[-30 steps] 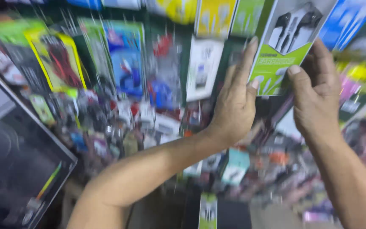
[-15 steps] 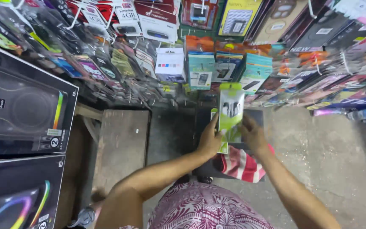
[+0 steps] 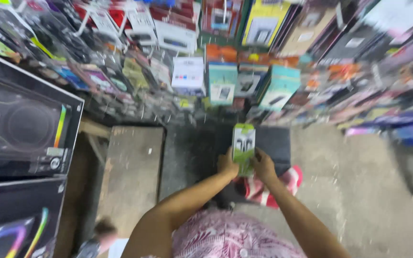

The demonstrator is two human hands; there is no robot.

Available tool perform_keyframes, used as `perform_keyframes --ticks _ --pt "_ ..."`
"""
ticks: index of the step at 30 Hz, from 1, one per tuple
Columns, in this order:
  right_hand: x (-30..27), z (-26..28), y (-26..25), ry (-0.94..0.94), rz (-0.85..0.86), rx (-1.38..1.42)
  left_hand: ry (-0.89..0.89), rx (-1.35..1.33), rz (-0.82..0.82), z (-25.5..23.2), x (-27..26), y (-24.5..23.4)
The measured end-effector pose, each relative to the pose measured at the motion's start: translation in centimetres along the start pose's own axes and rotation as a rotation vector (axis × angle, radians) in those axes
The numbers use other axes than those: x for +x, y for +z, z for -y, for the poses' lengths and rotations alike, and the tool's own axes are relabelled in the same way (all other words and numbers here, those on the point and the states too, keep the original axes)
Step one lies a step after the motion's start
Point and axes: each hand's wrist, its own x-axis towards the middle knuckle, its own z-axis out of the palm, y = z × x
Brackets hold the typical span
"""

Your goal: Organizing, wiping, and tidying mobile phone accessories on display shelves in a retail store.

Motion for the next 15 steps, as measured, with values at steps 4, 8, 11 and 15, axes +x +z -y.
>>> perform_keyframes --ticks 4,8,11,15 --pt "4.3 3.4 -7.5 -0.141 -0.108 0.031 0.099 0.014 -0.059 -4.6 4.5 -4.0" --pt "4.4 14.5 -19.3 -0.283 -0.228 -0.046 0.415 -0.257 -0.143 -18.1 1.3 -18.2" --pt "-0.2 27.3 -28.2 -0.563 -0.345 0.215 0.828 -0.227 -0.346 -28.7 -3.3 -29.7" --pt "-7.6 40.8 -36.0 -0.830 -0.582 0.024 1.183 -0.242 -0.701 -39.6 -7.8 -38.9"
